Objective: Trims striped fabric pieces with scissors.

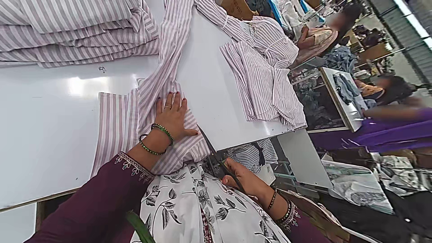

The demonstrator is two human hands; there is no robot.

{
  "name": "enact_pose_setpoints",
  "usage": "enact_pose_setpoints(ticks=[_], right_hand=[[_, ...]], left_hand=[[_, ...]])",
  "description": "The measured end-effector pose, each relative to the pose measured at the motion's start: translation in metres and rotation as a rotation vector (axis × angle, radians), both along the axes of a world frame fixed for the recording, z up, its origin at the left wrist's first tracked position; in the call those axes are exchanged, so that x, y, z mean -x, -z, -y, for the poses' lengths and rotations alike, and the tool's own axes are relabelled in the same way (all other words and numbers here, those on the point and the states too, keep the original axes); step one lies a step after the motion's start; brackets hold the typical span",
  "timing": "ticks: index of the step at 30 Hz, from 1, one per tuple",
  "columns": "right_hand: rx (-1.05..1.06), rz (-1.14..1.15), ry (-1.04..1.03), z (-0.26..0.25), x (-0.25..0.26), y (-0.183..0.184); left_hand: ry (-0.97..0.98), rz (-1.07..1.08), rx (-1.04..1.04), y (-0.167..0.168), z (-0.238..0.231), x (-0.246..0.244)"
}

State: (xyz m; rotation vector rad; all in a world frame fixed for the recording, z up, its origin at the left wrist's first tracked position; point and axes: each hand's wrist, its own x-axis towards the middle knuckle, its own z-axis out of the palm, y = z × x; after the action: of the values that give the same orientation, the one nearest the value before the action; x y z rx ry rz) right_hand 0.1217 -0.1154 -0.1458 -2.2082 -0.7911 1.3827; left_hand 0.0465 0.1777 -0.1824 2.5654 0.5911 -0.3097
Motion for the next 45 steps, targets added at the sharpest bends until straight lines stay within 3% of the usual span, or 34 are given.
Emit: enact_pose_setpoints(ticks=[4, 9, 14, 18, 34, 39, 45], right_hand=[[0.061, -0.056, -0.039, -0.012, -0.011, -0.003], [0.005, -0.111, 0.077, -0.015, -0.005, -0.001], [0.059, -0.122, -0.036, -0.027, -0.014, -0.004], [0.003, -0.153, 0.085, -0.032, -0.008, -0.004], [0.028, -0.222, 0.061, -0.053, -0.018, -0.009], [-0.074, -0.256, 0.165, -0.058, -0.007, -0.007], [-0.019, -0.27, 0.083, -0.06, -0.017, -0.005]], left_hand=[[-0.019, -0.006, 0.016, -0.002, 0.001, 0.0], [-0.035, -0.031, 0.034, -0.005, 0.002, 0.0], [-0.048, -0.018, 0.058, -0.005, 0.002, 0.0], [-0.051, -0.032, 0.058, -0.004, 0.002, -0.001], [-0.043, -0.089, 0.098, -0.012, 0.001, -0.002], [-0.054, -0.103, 0.117, -0.014, 0.001, -0.003], [-0.062, -0.083, 0.143, -0.012, 0.001, -0.003]])
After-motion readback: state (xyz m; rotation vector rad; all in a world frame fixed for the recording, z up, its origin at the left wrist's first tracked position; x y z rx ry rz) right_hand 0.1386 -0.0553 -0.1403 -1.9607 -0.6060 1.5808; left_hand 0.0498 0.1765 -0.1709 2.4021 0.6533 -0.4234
